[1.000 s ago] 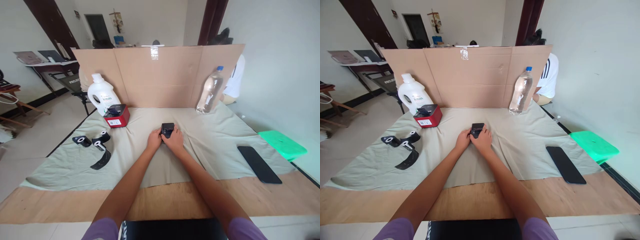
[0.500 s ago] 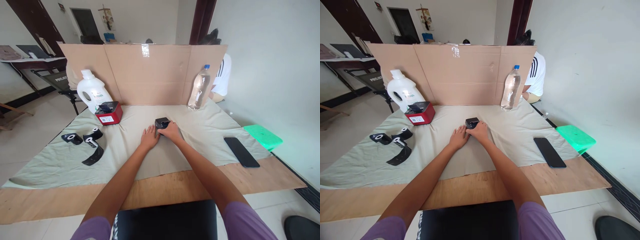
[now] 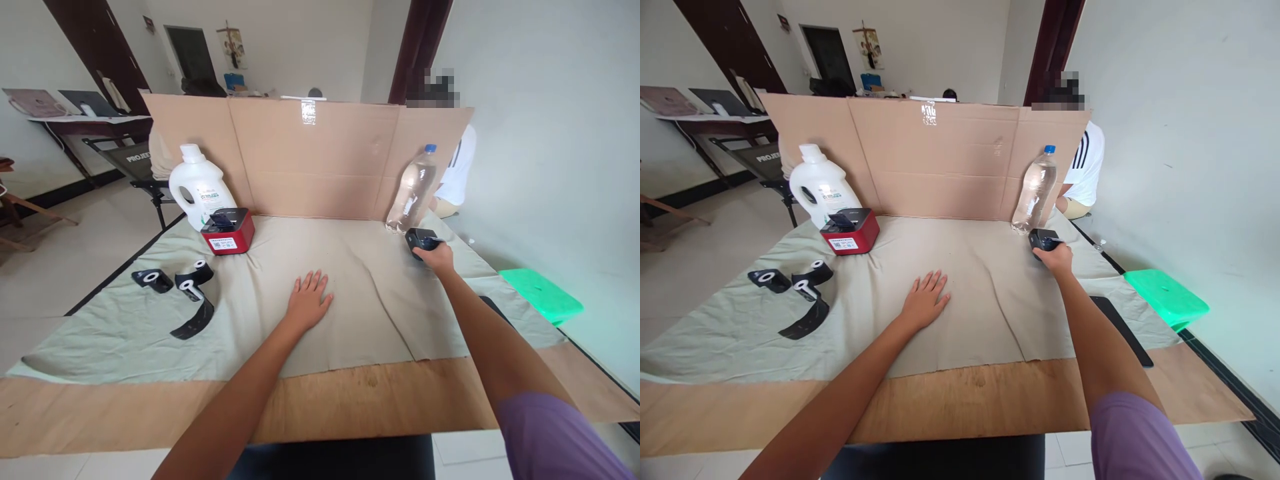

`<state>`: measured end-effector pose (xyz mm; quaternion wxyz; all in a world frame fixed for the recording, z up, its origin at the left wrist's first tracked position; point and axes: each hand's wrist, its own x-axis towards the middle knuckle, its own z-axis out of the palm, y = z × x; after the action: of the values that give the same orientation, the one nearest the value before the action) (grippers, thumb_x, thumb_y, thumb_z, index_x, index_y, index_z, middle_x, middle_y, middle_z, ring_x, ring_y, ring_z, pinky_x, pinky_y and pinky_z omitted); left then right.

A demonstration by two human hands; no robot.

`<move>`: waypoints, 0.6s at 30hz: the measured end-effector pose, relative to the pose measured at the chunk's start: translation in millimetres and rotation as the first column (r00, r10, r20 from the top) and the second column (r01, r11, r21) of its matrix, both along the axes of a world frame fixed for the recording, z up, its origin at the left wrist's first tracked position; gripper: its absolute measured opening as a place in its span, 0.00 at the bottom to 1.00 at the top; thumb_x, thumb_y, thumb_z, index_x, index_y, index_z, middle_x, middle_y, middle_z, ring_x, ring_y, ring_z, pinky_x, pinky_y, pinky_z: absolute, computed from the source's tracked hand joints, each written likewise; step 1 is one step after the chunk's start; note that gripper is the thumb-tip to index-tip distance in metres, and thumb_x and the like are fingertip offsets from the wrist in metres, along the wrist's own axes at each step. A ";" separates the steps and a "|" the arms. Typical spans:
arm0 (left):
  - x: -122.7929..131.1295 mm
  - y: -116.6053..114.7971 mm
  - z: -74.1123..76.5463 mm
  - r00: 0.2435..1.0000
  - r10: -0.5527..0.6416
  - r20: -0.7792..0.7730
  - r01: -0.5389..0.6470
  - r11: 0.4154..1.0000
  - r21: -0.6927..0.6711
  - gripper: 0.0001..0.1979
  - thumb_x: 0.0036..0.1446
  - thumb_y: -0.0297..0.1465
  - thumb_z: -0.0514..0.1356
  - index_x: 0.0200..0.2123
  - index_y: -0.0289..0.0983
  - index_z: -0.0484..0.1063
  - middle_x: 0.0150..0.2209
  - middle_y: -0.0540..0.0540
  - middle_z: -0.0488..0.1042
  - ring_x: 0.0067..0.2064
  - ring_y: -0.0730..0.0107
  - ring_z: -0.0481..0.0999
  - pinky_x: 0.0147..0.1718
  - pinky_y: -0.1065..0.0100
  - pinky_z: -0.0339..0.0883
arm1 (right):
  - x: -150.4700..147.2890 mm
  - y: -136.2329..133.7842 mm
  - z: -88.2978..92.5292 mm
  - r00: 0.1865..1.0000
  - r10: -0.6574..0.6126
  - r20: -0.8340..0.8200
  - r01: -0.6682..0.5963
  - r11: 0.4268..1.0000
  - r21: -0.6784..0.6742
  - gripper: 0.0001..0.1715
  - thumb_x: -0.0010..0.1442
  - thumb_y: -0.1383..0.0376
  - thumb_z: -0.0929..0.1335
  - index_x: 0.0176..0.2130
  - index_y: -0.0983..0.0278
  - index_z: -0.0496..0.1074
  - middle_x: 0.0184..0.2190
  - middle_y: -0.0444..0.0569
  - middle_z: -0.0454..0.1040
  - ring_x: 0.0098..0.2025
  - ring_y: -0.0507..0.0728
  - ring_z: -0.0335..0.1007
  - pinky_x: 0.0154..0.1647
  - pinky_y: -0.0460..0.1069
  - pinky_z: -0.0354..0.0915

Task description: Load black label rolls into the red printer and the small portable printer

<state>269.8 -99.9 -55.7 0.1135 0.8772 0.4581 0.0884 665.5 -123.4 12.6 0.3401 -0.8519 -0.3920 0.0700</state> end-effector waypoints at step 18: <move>-12.4 24.0 10.7 0.708 0.248 0.661 -0.260 0.962 -0.082 0.21 0.65 0.35 0.53 0.60 0.38 0.65 0.61 0.38 0.69 0.64 0.59 0.67 0.65 0.55 0.58 | -60.6 9.4 -12.7 0.923 -0.383 0.040 0.384 0.923 -0.026 0.53 0.49 0.53 0.72 0.65 0.71 0.54 0.63 0.75 0.52 0.64 0.80 0.51 0.61 0.68 0.56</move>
<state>257.4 -75.9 -45.0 0.2484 0.7172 0.5027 0.4137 604.9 -114.0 -0.1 0.3262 -0.9187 -0.2225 -0.0060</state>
